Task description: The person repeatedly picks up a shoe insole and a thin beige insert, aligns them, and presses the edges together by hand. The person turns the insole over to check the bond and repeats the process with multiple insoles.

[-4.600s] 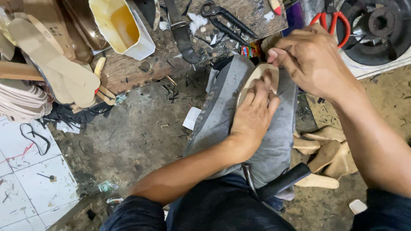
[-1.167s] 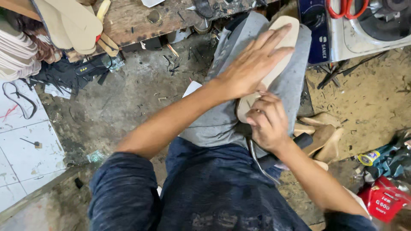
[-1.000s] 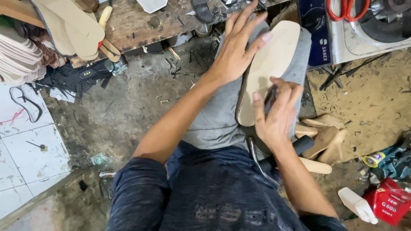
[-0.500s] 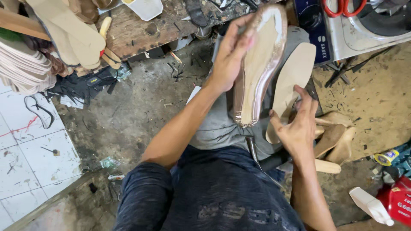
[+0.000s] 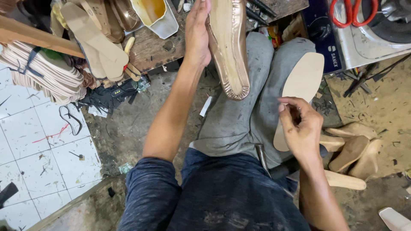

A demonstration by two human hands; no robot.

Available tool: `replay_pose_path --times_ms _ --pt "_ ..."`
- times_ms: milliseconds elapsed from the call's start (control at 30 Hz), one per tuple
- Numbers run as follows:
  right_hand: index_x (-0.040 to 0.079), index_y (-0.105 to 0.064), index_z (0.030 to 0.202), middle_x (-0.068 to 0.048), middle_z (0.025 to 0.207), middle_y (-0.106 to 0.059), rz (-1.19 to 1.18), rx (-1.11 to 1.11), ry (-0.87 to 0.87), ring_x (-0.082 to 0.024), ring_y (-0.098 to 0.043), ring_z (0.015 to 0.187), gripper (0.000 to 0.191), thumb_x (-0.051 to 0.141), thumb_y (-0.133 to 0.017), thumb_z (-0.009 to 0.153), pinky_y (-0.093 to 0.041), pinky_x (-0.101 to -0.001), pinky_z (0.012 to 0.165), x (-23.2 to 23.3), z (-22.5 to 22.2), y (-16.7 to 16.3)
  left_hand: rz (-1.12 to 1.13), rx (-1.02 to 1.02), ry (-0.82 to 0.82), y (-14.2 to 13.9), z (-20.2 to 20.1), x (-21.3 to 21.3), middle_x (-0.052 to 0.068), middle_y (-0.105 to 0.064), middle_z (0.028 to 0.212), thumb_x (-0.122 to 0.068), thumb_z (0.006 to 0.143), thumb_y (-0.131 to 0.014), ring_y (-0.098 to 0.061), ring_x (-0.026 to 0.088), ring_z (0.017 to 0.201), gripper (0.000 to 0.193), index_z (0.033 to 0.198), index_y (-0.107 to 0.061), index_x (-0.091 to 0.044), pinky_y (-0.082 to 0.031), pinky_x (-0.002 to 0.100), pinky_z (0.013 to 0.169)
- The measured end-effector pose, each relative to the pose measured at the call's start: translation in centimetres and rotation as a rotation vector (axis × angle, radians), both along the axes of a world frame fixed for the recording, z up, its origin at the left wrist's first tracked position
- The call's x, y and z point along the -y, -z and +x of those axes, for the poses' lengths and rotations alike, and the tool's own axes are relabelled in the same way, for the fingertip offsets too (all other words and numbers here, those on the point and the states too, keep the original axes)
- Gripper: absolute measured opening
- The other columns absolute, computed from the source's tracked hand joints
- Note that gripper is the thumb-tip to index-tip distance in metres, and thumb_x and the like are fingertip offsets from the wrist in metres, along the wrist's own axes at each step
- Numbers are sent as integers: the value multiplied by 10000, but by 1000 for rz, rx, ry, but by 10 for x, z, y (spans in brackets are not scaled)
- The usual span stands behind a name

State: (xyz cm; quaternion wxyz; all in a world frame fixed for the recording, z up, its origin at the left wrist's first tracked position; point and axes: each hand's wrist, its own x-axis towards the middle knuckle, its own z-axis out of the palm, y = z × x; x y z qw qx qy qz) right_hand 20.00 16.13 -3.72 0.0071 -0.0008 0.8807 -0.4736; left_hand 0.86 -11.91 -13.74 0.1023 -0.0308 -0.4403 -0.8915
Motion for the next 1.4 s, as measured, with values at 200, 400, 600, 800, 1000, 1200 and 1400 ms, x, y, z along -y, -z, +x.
replay_pose_path --times_ms 200,400,600,800,1000,1200,1400 --pt "25 -739 1123 13 678 -533 -11 67 -12 -49 -426 593 158 98 -679 996 -363 -239 543 14 -6 1 -21 50 -37 13 -10 5 98 -693 1245 -226 1087 -567 -649 186 1150 323 1295 -623 15 -485 355 1063" --pt "35 -743 1105 4 670 -578 7 96 -48 -48 -471 581 154 88 -672 978 -392 -233 544 20 -10 8 2 99 -63 32 -18 5 116 -697 1200 -223 1059 -584 -659 218 1121 309 1258 -617 12 -505 387 1035" --pt "25 -732 1144 -29 780 -622 36 5 -87 -70 -503 649 170 78 -690 988 -438 -252 601 31 -15 -1 41 58 -75 32 -15 2 135 -646 1320 -248 1120 -540 -612 234 1222 383 1378 -572 33 -469 403 1110" --pt "28 -548 1425 -111 1084 -704 117 -65 -97 -187 -562 616 613 96 -788 865 -481 -303 580 56 -25 -21 133 -9 -66 -11 20 -13 125 -438 1638 -305 1165 -434 -414 225 1523 556 1610 -364 22 -302 376 1305" --pt "-70 -365 1471 -266 1261 -617 196 -152 -179 -322 -690 1002 961 192 -933 741 -568 -344 816 78 -43 -12 -240 -165 170 -97 99 -32 57 -282 1670 -411 1126 -530 -293 186 1559 698 1645 -214 -68 -290 349 1284" --pt "-32 -402 1494 -145 1334 -638 -633 29 -271 -222 -676 1158 733 7 -804 883 -571 -318 960 67 -34 -17 -392 -116 232 -108 148 -1 115 -497 1578 -175 969 -774 -462 217 1485 716 1572 -411 -45 -365 381 1276" --pt "-18 -493 1409 -137 1320 -447 -269 -204 -358 -82 -462 668 771 49 -876 743 -400 -224 527 91 -42 -78 158 43 129 -74 186 -27 94 -598 1288 -152 1013 -701 -582 203 1187 480 1416 -522 36 -476 390 1047"
